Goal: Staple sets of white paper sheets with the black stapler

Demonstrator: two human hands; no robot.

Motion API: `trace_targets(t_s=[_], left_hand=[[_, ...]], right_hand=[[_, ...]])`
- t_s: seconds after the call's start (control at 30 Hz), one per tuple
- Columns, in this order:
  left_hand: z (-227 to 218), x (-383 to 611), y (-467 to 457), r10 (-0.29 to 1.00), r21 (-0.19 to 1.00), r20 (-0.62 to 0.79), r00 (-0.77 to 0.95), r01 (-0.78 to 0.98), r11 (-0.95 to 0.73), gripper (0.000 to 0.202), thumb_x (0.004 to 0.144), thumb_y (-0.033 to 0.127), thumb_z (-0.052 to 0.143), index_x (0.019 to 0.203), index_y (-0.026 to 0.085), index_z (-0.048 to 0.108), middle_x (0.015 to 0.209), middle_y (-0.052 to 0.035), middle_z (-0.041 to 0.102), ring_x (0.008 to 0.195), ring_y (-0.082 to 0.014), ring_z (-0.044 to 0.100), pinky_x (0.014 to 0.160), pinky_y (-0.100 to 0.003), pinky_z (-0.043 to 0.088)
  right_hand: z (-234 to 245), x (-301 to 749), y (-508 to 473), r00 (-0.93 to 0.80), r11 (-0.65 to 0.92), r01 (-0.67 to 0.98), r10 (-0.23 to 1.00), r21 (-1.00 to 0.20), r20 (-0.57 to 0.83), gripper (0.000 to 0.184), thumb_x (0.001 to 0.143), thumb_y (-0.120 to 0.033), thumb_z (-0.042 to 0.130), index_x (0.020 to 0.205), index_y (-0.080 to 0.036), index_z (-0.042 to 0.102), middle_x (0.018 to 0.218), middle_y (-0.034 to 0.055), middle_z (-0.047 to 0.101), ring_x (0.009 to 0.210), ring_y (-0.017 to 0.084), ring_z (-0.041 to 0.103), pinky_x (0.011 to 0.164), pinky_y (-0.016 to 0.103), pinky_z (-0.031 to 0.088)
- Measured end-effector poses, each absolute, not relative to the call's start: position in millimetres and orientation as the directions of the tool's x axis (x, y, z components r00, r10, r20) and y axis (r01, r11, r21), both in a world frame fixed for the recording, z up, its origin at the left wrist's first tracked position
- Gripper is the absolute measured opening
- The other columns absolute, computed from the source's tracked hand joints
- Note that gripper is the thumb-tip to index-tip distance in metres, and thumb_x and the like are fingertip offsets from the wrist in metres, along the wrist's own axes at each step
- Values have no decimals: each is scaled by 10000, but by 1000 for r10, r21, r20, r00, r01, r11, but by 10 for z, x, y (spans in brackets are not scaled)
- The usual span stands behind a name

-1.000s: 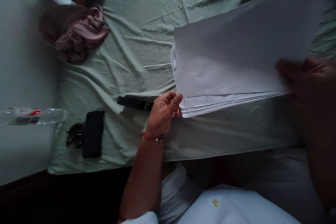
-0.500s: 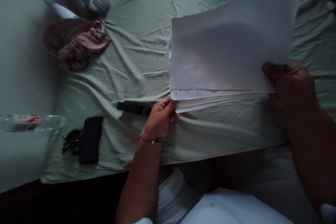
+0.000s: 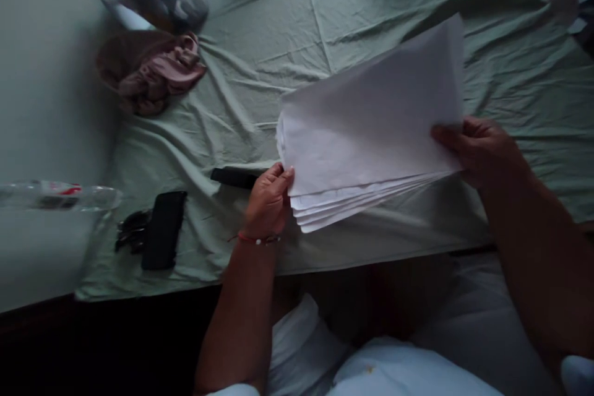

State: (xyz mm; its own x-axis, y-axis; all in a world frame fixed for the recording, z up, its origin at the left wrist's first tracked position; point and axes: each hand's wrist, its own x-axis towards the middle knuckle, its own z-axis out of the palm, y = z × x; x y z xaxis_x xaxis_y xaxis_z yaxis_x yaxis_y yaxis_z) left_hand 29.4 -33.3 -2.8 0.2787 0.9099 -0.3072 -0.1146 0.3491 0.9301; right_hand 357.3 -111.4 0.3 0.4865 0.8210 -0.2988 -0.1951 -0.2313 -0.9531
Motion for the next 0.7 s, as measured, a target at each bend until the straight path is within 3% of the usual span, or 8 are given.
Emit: trace_targets(t_s=[0.13,0.27,0.4,0.53,0.6,0.7], left_hand=[[-11,243,-383,963,975,-153,223,-125,184,303,702,318,863,921,219,679,972,-35,779,954,-193,722,870,-319,580],[29,216,-356,989,996,-25,148,-82,38,252,657,237,857,805,242,653,890,-5,746,901,-158,683,878,-277,558],[82,201,-317,994,996,76,74,-50,-73,262,601,247,849,760,247,641,713,27,640,743,-138,607,774,-282,536],[77,165,-243,981,976,191,-35,-101,-194,290,555,211,827,662,241,558,649,52,565,685,-117,548,708,-260,496],[24,149,-190,973,971,217,-75,-83,-223,325,558,201,830,661,242,525,667,57,570,717,-120,568,744,-267,507],[-89,127,-106,987,986,161,-19,48,-160,293,638,257,837,725,255,556,756,38,639,866,-147,641,888,-304,536]], right_hand=[[12,3636,-1174,305,-292,-201,888,-935,-343,436,578,-349,955,935,-179,772,936,43,757,777,131,648,713,260,537],[30,3606,-1148,246,-310,-214,901,-926,-358,434,520,-228,947,910,-159,772,1012,73,775,873,186,686,846,349,594],[51,3503,-1086,313,-151,-221,924,-963,-217,444,573,-201,929,983,-158,764,1123,71,758,967,171,683,972,338,578],[132,3419,-1076,463,52,-84,886,-995,7,448,587,-199,937,983,-175,728,1132,41,742,1061,167,672,1023,309,566],[160,3405,-1094,476,65,-27,878,-998,44,461,579,-219,954,967,-169,711,1123,46,734,1067,168,669,1016,307,569],[166,3404,-1113,411,-24,29,912,-999,-10,469,569,-264,970,940,-143,709,1042,61,732,976,168,670,941,314,590]])
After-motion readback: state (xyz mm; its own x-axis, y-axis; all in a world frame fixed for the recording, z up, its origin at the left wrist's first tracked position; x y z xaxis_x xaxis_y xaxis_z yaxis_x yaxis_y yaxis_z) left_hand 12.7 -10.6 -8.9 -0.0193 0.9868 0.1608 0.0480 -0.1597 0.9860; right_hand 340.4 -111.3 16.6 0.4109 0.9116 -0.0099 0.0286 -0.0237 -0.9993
